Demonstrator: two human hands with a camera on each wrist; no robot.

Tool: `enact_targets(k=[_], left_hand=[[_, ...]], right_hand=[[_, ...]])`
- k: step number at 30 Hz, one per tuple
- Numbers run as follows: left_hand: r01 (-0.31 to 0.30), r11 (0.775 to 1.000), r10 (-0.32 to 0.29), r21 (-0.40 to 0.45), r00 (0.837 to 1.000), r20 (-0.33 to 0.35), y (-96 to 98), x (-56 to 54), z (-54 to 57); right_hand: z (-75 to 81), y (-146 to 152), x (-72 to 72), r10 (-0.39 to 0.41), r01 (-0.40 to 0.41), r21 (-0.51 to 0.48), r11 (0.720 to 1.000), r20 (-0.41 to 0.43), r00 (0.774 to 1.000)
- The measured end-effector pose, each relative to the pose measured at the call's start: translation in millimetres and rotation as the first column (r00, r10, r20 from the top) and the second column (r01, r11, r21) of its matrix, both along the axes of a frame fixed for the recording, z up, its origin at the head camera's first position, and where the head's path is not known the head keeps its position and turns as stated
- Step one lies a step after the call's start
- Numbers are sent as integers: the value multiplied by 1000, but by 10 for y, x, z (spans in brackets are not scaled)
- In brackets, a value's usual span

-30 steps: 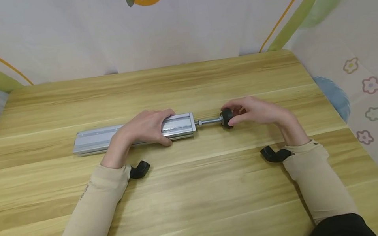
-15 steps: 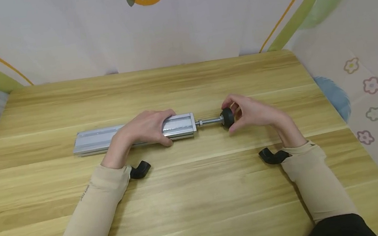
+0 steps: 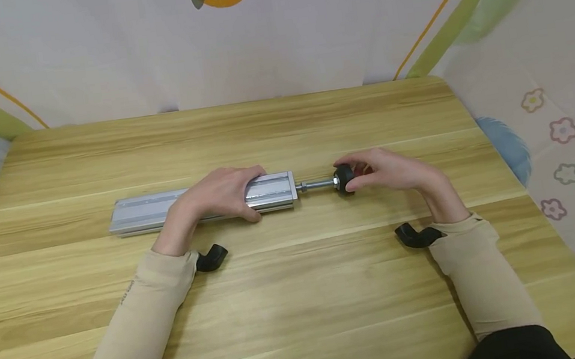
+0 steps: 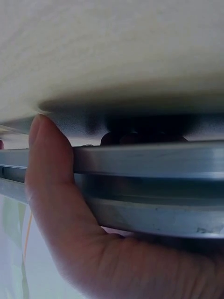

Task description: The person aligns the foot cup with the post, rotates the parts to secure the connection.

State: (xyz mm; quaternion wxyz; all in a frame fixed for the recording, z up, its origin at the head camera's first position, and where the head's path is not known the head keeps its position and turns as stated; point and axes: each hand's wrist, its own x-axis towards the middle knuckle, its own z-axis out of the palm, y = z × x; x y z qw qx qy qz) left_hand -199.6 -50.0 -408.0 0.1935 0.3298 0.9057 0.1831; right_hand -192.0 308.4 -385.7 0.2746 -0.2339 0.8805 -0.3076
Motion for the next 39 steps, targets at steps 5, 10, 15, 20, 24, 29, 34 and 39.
enact_targets(k=[5, 10, 15, 20, 24, 29, 34, 39], left_hand=[[1, 1000, -1, 3, 1000, -2, -6, 5, -4], [8, 1000, -8, 1, 1000, -7, -2, -7, -9], [16, 1000, -16, 3, 1000, -16, 2, -22, -24], [11, 1000, -11, 1, 1000, -14, 1, -23, -33], [0, 1000, 0, -4, 1000, -4, -2, -16, -21], [3, 1000, -3, -3, 1000, 1, -1, -20, -7], [11, 1000, -11, -3, 1000, -2, -4, -19, -13], [8, 1000, -8, 2, 1000, -1, 0, -20, -17]], right_hand=[[-11, -25, -5, -37, 37, -48, 998, 3, 999], [-44, -58, -5, -60, 63, -88, 994, 35, 998], [-77, -70, -9, -88, 89, -87, 992, 20, 996], [-54, -36, -5, -54, 52, -53, 997, -24, 998], [-28, -2, -16, -4, 4, -22, 1000, -7, 1000], [-13, 15, -13, 9, -9, -21, 1000, 11, 1000], [-28, -24, -5, -21, 22, -70, 997, 19, 1000], [-53, -85, -7, -55, 54, -86, 995, -8, 998]])
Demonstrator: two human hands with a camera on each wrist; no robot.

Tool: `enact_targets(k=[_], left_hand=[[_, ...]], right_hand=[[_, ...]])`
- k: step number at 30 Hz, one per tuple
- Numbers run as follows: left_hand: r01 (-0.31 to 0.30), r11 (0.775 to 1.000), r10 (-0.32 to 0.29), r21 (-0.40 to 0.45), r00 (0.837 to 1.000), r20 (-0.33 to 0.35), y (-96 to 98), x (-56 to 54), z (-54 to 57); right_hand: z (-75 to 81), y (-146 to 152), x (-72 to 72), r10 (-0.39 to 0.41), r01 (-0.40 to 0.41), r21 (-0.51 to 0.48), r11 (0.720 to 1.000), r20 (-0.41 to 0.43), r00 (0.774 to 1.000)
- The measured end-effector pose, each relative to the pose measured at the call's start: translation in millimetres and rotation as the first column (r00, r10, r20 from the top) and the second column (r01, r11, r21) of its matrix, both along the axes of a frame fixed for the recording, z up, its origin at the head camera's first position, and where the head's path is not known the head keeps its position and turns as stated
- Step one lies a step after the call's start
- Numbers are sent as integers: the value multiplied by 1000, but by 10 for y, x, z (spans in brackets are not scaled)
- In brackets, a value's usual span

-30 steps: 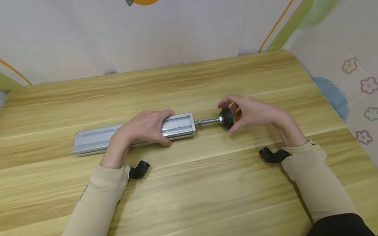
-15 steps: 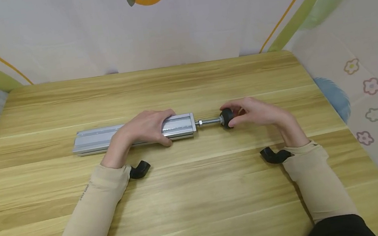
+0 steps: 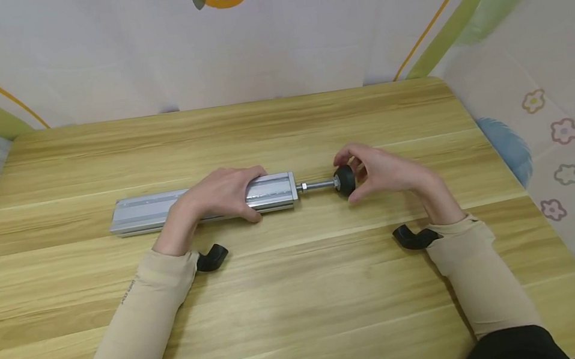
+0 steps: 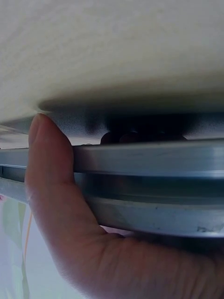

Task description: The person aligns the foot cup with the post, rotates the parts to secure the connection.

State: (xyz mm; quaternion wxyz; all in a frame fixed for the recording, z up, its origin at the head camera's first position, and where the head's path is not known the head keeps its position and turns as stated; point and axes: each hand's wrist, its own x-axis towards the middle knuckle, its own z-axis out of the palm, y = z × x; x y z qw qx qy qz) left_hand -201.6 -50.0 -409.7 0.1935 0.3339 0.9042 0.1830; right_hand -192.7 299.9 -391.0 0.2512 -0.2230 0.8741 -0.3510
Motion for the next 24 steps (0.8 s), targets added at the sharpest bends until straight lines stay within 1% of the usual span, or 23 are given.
enact_targets(k=[3, 6, 11, 14, 17, 22, 24], left_hand=[[-2, 1000, 2, -1, 1000, 1, 2, -2, -1], [-6, 1000, 6, -3, 1000, 4, 3, -4, 5], [-12, 1000, 12, -7, 1000, 16, 5, 0, 21], [-11, 1000, 11, -10, 1000, 17, 5, 4, 28], [-11, 1000, 11, -12, 1000, 17, 3, 3, 29], [-8, 1000, 8, -15, 1000, 14, -2, 2, 26], [-4, 1000, 4, -16, 1000, 12, -5, 2, 27]], right_hand=[[-3, -4, -1, -24, 24, 10, 1000, -10, 1000], [7, 18, 0, -22, 23, 27, 999, -14, 1000], [41, 69, 7, 40, -38, 89, 995, -16, 999], [59, 85, 12, 55, -54, 102, 993, 2, 999], [68, 88, 13, 60, -60, 84, 995, 3, 998], [58, 52, 2, 29, -30, 27, 999, 21, 999], [46, 27, -1, 18, -19, 19, 1000, 17, 1000]])
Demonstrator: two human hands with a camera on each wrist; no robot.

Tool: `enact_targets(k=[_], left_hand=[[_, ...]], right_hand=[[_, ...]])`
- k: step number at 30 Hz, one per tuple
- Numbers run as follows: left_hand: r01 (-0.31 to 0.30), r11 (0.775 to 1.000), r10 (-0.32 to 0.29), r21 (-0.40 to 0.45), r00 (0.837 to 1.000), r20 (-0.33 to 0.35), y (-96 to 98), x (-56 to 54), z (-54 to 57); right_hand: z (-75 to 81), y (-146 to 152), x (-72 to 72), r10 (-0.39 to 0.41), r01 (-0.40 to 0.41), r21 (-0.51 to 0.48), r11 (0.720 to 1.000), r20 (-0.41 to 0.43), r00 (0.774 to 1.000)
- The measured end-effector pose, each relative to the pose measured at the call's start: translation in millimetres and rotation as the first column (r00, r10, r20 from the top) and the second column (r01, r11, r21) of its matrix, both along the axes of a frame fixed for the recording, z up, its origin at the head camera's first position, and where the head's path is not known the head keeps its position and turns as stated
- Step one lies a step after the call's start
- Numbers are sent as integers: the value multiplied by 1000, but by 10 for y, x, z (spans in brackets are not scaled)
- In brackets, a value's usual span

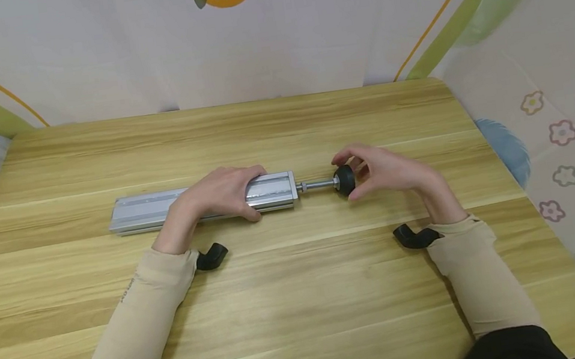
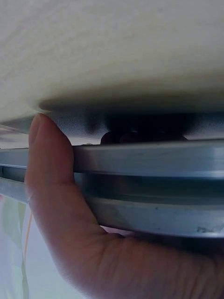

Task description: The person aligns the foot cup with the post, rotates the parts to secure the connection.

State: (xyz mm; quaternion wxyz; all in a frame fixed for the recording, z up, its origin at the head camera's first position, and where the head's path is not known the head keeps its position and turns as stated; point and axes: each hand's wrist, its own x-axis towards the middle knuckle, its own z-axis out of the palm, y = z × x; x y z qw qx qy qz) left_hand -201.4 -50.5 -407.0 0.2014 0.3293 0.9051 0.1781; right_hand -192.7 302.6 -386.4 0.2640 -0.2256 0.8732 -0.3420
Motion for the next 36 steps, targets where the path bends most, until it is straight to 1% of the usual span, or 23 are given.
enact_targets(k=[6, 9, 15, 19, 24, 28, 31, 36], left_hand=[[1, 1000, -1, 1, 1000, 7, -2, -1, 0], [-1, 1000, 1, 1, 1000, 10, 1, 6, 4], [-4, 1000, 4, 3, 1000, 7, 1, 26, 15], [-7, 1000, 7, 3, 1000, 7, 2, 37, 20], [-7, 1000, 7, 4, 1000, 3, 3, 34, 14], [-8, 1000, 8, 8, 1000, 3, 3, 30, 10], [-7, 1000, 7, 9, 1000, 2, 4, 30, 16], [-7, 1000, 7, 8, 1000, 5, -3, 38, 24]], right_hand=[[-23, -34, 2, -8, 9, 7, 1000, -56, 998], [-3, -7, 14, 1, 0, 25, 1000, -52, 999], [50, 44, 38, 16, -15, 68, 998, -16, 1000], [58, 49, 42, 8, -8, 37, 999, 3, 1000], [24, -1, 26, -21, 21, -6, 1000, -12, 1000], [6, -39, 24, -30, 30, 2, 1000, -48, 998], [17, -35, 34, -37, 38, 16, 999, -55, 998], [44, -9, 46, 6, -3, 59, 998, -48, 999]])
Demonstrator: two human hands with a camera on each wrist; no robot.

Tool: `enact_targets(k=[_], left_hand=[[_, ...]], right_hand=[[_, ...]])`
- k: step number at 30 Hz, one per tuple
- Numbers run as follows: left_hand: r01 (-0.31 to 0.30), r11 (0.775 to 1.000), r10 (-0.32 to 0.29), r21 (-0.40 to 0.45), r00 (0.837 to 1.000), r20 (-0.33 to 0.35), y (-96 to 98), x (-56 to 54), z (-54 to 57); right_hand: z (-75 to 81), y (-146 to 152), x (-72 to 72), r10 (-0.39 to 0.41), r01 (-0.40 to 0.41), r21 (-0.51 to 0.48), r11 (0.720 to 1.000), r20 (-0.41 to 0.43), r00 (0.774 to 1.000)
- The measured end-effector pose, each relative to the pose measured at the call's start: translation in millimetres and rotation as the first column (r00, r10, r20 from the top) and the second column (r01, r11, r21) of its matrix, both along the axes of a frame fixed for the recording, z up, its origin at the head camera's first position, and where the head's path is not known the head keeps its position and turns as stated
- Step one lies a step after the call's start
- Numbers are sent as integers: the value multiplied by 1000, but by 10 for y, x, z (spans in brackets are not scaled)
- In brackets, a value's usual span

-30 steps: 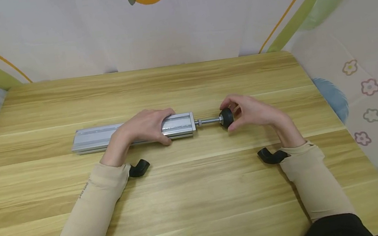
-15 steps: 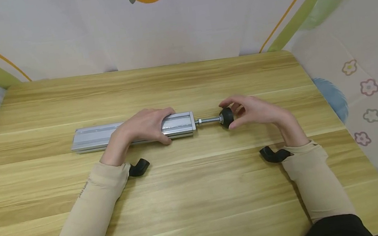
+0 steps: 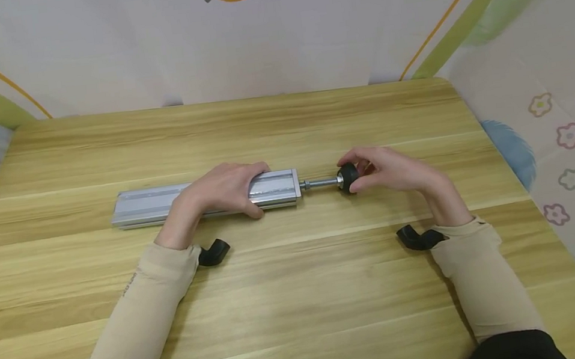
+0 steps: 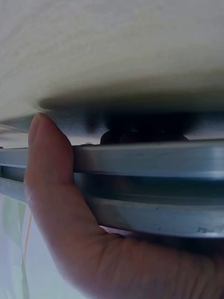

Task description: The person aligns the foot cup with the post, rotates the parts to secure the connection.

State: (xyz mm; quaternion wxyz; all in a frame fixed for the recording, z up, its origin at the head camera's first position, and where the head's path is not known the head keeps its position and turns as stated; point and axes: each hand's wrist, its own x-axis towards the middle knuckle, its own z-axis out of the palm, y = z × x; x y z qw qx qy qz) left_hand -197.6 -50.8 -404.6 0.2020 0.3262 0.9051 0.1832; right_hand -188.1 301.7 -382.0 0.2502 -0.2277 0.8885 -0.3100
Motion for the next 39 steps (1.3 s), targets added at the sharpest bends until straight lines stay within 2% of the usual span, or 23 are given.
enact_targets(k=[4, 9, 13, 20, 29, 39], left_hand=[[0, 1000, 0, -1, 1000, 2, 4, 5, 5], [-3, 1000, 3, -5, 1000, 5, 9, 5, 0], [-2, 1000, 2, -5, 1000, 5, 7, -2, -6], [-5, 1000, 5, -2, 1000, 9, 7, -4, -7], [-1, 1000, 1, -8, 1000, 9, 7, -5, 6], [-2, 1000, 3, -6, 1000, 9, 9, -2, 10]], right_hand=[[15, 29, 9, 24, -25, 8, 1000, 28, 999], [4, 34, 3, 9, -8, -28, 1000, 43, 999], [-26, 0, -14, -22, 24, -53, 998, 33, 999], [-51, -45, -20, -46, 46, -38, 998, -11, 999], [21, 12, 3, 40, -40, 14, 999, 0, 999], [-24, -37, -10, -40, 41, -34, 999, 41, 998]])
